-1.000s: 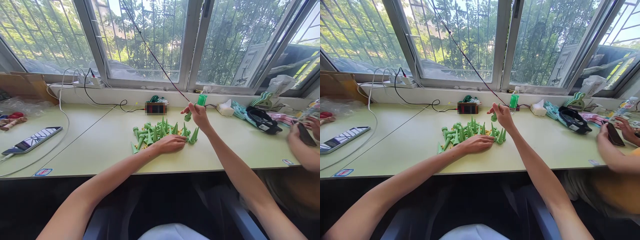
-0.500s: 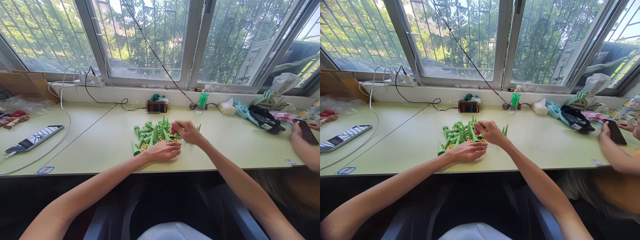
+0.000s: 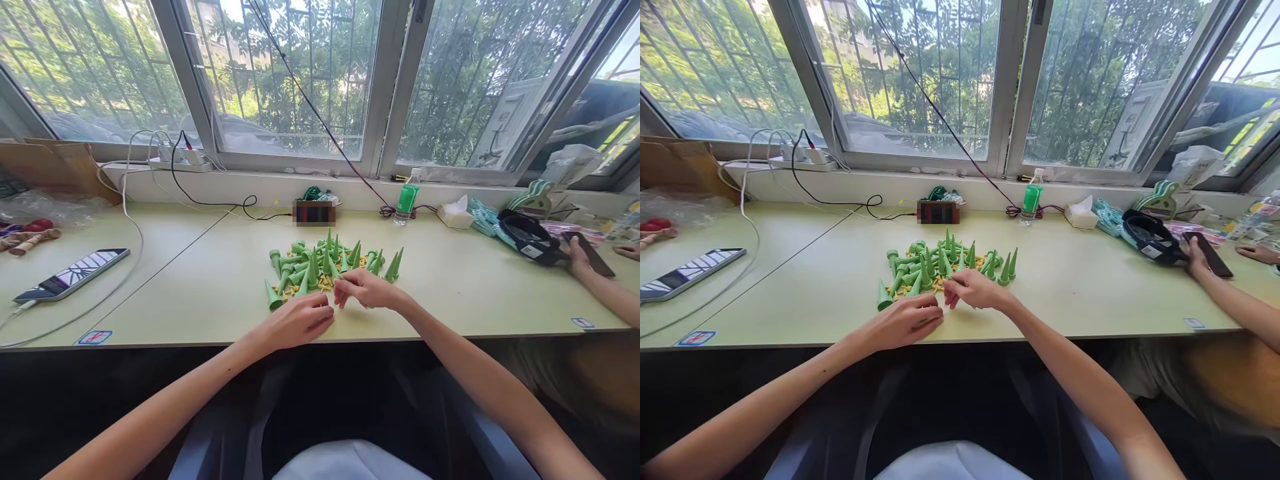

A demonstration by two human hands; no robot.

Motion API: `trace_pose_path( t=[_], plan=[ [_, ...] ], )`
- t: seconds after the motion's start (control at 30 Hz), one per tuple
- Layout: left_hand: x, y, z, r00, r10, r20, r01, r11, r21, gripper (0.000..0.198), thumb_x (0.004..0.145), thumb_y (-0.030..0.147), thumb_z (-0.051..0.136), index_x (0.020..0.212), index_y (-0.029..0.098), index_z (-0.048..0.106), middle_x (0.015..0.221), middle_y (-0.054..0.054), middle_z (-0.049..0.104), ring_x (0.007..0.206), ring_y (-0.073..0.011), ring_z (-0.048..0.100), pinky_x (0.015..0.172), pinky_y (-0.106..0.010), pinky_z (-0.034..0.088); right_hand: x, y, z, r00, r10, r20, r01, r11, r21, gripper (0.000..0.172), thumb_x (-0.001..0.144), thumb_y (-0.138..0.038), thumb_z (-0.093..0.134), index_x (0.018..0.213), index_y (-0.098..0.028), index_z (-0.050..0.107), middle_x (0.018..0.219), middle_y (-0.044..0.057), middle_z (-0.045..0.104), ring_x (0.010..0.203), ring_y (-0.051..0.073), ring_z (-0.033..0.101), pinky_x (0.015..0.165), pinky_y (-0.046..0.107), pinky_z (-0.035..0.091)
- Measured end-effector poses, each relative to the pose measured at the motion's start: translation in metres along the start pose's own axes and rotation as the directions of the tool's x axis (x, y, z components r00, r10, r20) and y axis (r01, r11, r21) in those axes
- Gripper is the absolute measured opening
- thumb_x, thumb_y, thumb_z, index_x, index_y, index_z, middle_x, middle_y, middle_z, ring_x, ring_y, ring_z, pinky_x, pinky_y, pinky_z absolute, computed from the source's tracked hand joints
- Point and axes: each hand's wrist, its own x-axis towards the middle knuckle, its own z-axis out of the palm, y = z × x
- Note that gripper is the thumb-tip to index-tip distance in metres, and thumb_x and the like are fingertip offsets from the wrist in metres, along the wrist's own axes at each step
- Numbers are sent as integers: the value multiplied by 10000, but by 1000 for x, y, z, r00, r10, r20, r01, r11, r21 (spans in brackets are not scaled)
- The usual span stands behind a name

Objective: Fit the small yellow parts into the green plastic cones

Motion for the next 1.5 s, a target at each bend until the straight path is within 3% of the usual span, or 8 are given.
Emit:
trace_pose_path(
  t=[0.1, 0.27, 0.47, 0.77, 1.07, 1.23, 1.37, 1.5],
  plan=[
    [-2, -7, 1, 998, -65, 6, 65, 997, -45, 257, 1006, 241, 403, 984, 188, 653, 929, -59, 611, 741, -125, 571, 670, -250, 411, 6, 7, 2, 1000, 15, 7, -15, 996, -90, 392, 982, -447, 450, 804, -160, 649, 699, 34, 703, 726, 165, 703, 689, 254, 499],
    [3, -27, 1, 998, -62, 18, 62, 998, 32, 301, 1023, 262, 373, 1095, 248, 665, 1015, -51, 624, 740, -125, 585, 622, -258, 376, 18, 17, -4, 992, 122, -29, -125, 982, -145, 397, 972, -462, 450, 771, -171, 630, 563, 16, 662, 523, 149, 619, 476, 232, 423],
    [5, -49, 3, 999, -18, -33, 19, 999, 43, 303, 1012, 295, 389, 1086, 237, 677, 876, -47, 610, 658, -123, 561, 604, -246, 399, 23, 18, -14, 981, 176, -78, -188, 965, -183, 376, 962, -437, 465, 695, -190, 555, 510, 4, 621, 465, 141, 575, 414, 223, 384],
    [3, -71, 0, 999, -23, -32, 26, 996, 82, 286, 991, 297, 425, 1014, 233, 703, 849, -42, 603, 625, -109, 548, 573, -246, 382, 26, 32, -29, 976, 111, -189, -162, 947, -278, 359, 972, -327, 442, 657, -174, 522, 643, 6, 639, 503, 123, 632, 569, 239, 457],
    [2, -90, 4, 988, 128, -83, -107, 969, 222, 245, 994, 300, 444, 910, 198, 651, 769, -27, 566, 615, -106, 544, 545, -249, 369, 27, 33, -25, 959, 34, -282, -146, 910, -389, 390, 980, -313, 442, 610, -192, 458, 561, -5, 581, 501, 118, 558, 595, 240, 413],
    [5, -93, 6, 966, 247, -81, -200, 906, 372, 230, 999, 288, 448, 858, 170, 586, 750, -24, 551, 646, -120, 545, 543, -256, 361, 31, 17, -14, 921, -111, -374, -42, 924, -380, 425, 1001, -409, 411, 664, -183, 539, 624, 4, 616, 517, 110, 520, 608, 241, 406],
    [12, -91, 5, 947, 311, -85, -245, 865, 437, 250, 1000, 269, 439, 806, 172, 563, 711, -23, 531, 624, -132, 531, 509, -270, 332, 42, 11, -8, 854, -228, -467, 91, 950, -298, 475, 997, -540, 359, 786, -186, 596, 672, 12, 629, 560, 123, 547, 598, 241, 415],
    [32, -82, 8, 949, 230, -214, -143, 923, 358, 248, 992, 265, 428, 812, 181, 576, 713, -35, 553, 613, -142, 542, 504, -275, 344, 48, 13, -3, 772, -276, -572, 168, 957, -236, 547, 980, -623, 304, 902, -185, 622, 775, 44, 651, 691, 151, 600, 707, 261, 466]
  ],
)
